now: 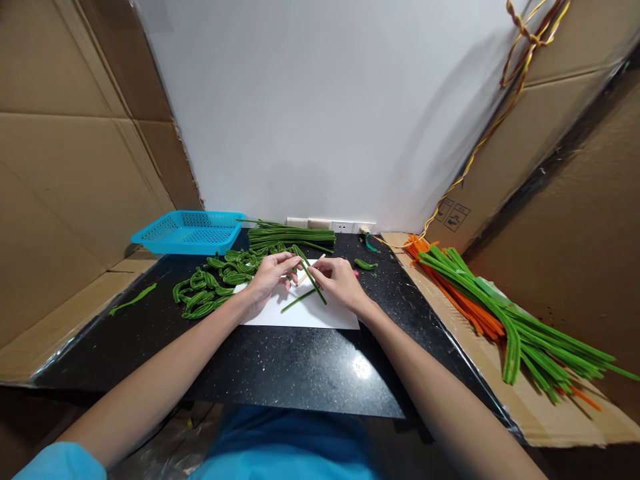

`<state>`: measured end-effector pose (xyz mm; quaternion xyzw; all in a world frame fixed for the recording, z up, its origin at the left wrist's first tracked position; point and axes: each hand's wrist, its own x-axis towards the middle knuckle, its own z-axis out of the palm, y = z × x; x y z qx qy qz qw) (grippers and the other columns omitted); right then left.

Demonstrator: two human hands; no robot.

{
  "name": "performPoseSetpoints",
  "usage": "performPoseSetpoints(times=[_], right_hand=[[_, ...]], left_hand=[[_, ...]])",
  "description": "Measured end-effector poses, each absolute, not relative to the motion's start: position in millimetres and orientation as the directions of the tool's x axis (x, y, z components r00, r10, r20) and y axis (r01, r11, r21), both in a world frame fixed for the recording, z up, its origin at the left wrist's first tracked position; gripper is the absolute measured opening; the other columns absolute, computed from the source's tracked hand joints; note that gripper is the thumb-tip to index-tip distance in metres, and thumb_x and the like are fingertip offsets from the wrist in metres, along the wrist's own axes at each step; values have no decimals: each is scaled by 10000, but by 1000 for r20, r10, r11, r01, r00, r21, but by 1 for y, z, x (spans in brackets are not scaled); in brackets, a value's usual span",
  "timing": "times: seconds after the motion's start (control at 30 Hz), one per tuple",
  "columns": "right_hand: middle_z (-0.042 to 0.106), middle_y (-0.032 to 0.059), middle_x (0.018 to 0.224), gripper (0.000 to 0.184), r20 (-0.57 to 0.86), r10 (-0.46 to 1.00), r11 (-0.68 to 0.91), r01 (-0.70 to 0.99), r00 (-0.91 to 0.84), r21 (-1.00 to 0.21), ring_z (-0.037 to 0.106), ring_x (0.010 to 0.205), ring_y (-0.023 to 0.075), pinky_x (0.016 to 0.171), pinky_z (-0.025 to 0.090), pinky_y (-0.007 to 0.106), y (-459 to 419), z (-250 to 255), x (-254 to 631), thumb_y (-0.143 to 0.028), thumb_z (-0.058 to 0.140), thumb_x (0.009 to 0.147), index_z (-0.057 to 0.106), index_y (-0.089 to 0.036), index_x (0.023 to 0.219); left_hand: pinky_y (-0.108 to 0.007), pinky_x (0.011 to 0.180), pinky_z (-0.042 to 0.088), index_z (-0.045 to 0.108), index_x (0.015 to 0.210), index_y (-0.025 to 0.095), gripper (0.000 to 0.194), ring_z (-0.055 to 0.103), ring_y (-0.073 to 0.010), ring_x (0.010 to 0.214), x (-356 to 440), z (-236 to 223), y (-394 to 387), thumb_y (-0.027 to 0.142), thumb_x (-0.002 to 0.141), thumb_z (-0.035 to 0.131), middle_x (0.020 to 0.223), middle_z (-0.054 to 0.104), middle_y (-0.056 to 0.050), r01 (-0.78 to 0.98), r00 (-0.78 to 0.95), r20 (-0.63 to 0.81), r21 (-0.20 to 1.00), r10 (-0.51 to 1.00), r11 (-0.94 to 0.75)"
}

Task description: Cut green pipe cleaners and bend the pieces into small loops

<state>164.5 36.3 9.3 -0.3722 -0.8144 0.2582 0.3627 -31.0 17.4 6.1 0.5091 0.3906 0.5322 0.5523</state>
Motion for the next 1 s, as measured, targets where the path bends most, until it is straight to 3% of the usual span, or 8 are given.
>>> performPoseSetpoints(times=[0.17, 0.3, 0.53, 0.83, 1.0], right_hand=[[664, 39, 666, 451, 299, 811, 491, 308, -503, -815, 560, 587, 152, 525, 389, 252, 38, 7, 164, -547, 570, 939, 733, -146, 811], [626, 22, 579, 483, 237, 817, 394, 210, -525, -895, 541, 526, 133, 526, 398, 251, 39, 9, 165, -578, 613, 918, 675, -158, 688], [644, 18, 611, 437, 216, 803, 351, 149, -555, -924, 566, 536, 132, 529, 423, 250, 41, 7, 164, -580, 719, 836, 750, -145, 865], [646, 11, 646, 399, 183, 792, 302, 113, -583, -947, 597, 543, 127, 538, 471, 247, 41, 5, 162, -536, 753, 819, 732, -143, 884], [718, 55, 804, 412, 169, 780, 267, 77, -603, -960, 673, 656, 159, 623, 550, 279, 41, 5, 162, -534, 760, 811, 739, -143, 942]], left_hand=[[-171, 392, 428, 662, 891, 109, 220, 622, -90, 571, -30, 9, 15, 319, 866, 724, 897, 678, -88, -174, 131, 107, 981, 985, -84], [-167, 383, 427, 662, 903, 110, 223, 622, -89, 568, -29, 9, 15, 321, 869, 726, 882, 667, -77, -148, 116, 121, 984, 986, -103], [-174, 382, 438, 643, 918, 118, 233, 643, -108, 569, -29, 5, 18, 330, 871, 730, 817, 646, -53, -144, 98, 119, 984, 988, -104], [-167, 381, 437, 620, 932, 129, 307, 648, -111, 556, -30, 3, 21, 390, 843, 755, 797, 651, -44, -161, 112, 125, 981, 986, -106], [-182, 396, 459, 594, 933, 130, 320, 647, -119, 552, -29, 2, 22, 380, 832, 768, 770, 626, -26, -194, 101, 140, 974, 985, -119]])
